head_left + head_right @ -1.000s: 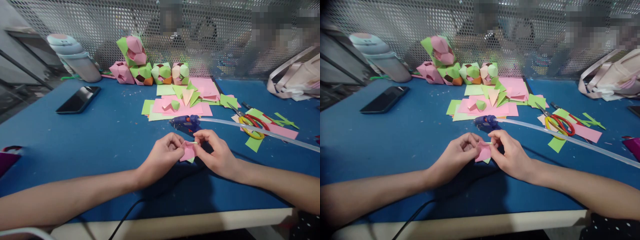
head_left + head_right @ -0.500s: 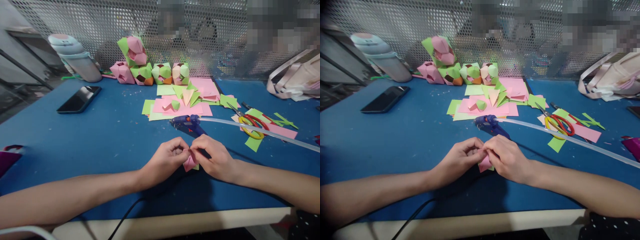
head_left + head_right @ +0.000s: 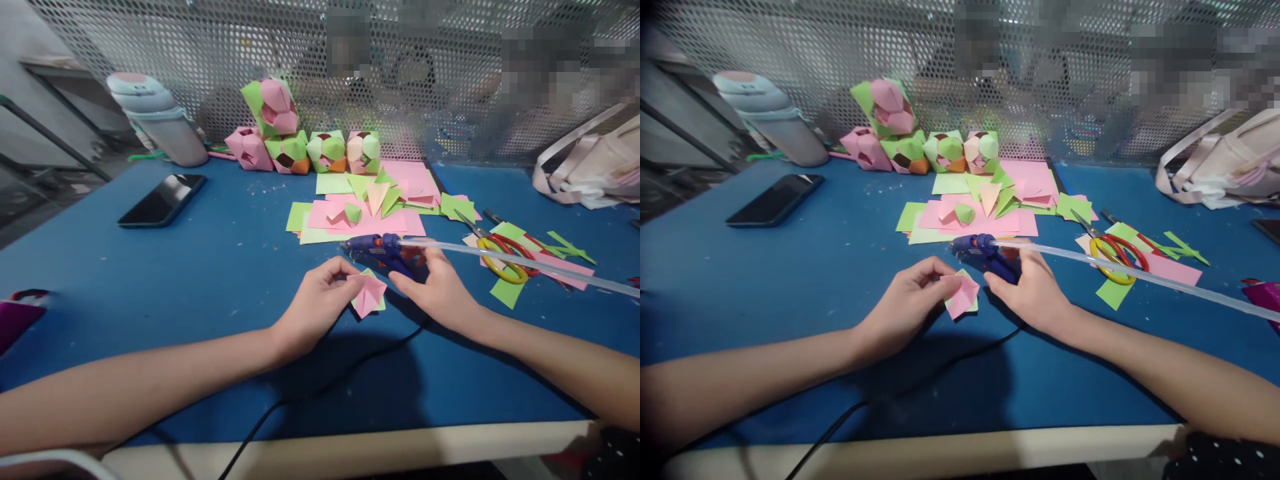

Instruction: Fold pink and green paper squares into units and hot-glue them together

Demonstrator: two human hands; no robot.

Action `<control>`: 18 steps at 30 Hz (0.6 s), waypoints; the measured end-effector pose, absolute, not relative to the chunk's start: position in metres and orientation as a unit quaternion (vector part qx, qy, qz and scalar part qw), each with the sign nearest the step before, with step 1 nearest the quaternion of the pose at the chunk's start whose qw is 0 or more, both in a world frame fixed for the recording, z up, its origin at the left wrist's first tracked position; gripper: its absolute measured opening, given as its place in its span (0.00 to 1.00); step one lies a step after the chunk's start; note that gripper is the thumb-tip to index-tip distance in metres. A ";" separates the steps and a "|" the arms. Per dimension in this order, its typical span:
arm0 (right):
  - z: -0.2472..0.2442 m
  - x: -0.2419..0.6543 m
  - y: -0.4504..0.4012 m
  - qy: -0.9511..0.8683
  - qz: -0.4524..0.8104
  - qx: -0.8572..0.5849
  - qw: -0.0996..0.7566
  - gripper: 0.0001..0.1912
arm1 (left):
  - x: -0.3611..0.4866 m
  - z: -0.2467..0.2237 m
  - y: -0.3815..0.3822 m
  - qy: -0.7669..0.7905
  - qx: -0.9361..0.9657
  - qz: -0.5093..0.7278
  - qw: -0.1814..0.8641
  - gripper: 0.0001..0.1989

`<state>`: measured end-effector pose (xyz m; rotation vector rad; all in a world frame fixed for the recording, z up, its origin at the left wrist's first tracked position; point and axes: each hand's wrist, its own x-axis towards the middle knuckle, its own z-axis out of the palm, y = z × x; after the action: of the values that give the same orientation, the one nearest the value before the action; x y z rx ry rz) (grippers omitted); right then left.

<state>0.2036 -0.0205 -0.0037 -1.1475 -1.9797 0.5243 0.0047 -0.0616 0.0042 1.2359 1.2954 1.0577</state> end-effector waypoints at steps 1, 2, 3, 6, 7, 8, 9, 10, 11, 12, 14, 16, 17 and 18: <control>-0.003 0.200 -0.016 -0.788 0.212 -0.448 0.364 0.19 | 0.005 0.003 -0.061 0.539 0.513 0.437 0.506 0.09; -0.003 0.197 -0.011 -0.797 0.219 -0.442 0.348 0.19 | 0.005 0.003 -0.061 0.541 0.515 0.434 0.504 0.09; -0.002 0.194 -0.007 -0.806 0.228 -0.432 0.335 0.19 | 0.006 0.003 -0.061 0.542 0.518 0.431 0.503 0.09; -0.004 0.190 0.002 -0.815 0.264 -0.411 0.313 0.17 | 0.008 0.005 -0.062 0.540 0.527 0.421 0.503 0.10; -0.006 0.190 0.003 -0.811 0.278 -0.410 0.310 0.16 | 0.009 0.006 -0.062 0.541 0.529 0.419 0.502 0.10; -0.007 0.191 0.004 -0.805 0.290 -0.412 0.313 0.16 | 0.008 0.007 -0.062 0.542 0.531 0.419 0.498 0.10; -0.008 0.193 0.004 -0.798 0.299 -0.415 0.319 0.17 | 0.008 0.007 -0.062 0.543 0.535 0.421 0.491 0.10; -0.009 0.195 0.004 -0.790 0.303 -0.418 0.329 0.16 | 0.006 0.008 -0.061 0.544 0.540 0.425 0.482 0.10; -0.009 0.198 0.002 -0.783 0.304 -0.421 0.341 0.16 | 0.004 0.007 -0.059 0.542 0.545 0.434 0.471 0.10; -0.008 0.201 0.000 -0.777 0.304 -0.424 0.353 0.15 | 0.001 0.007 -0.055 0.540 0.549 0.444 0.459 0.10; -0.005 0.208 -0.005 -0.763 0.304 -0.436 0.367 0.13 | -0.006 0.005 -0.047 0.539 0.550 0.466 0.434 0.09; -0.001 0.215 -0.011 -0.759 0.301 -0.450 0.361 0.13 | -0.013 0.002 -0.038 0.549 0.544 0.483 0.412 0.08; 0.000 0.217 -0.015 -0.766 0.291 -0.452 0.352 0.13 | -0.016 0.000 -0.034 0.554 0.543 0.487 0.403 0.08; 0.002 0.219 -0.018 -0.775 0.278 -0.452 0.345 0.13 | -0.018 -0.001 -0.031 0.558 0.542 0.488 0.396 0.08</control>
<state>0.2192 -0.0177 0.0016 -1.1726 -2.0113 0.7224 -0.0184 -0.0306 -0.0009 1.3730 1.4140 1.2380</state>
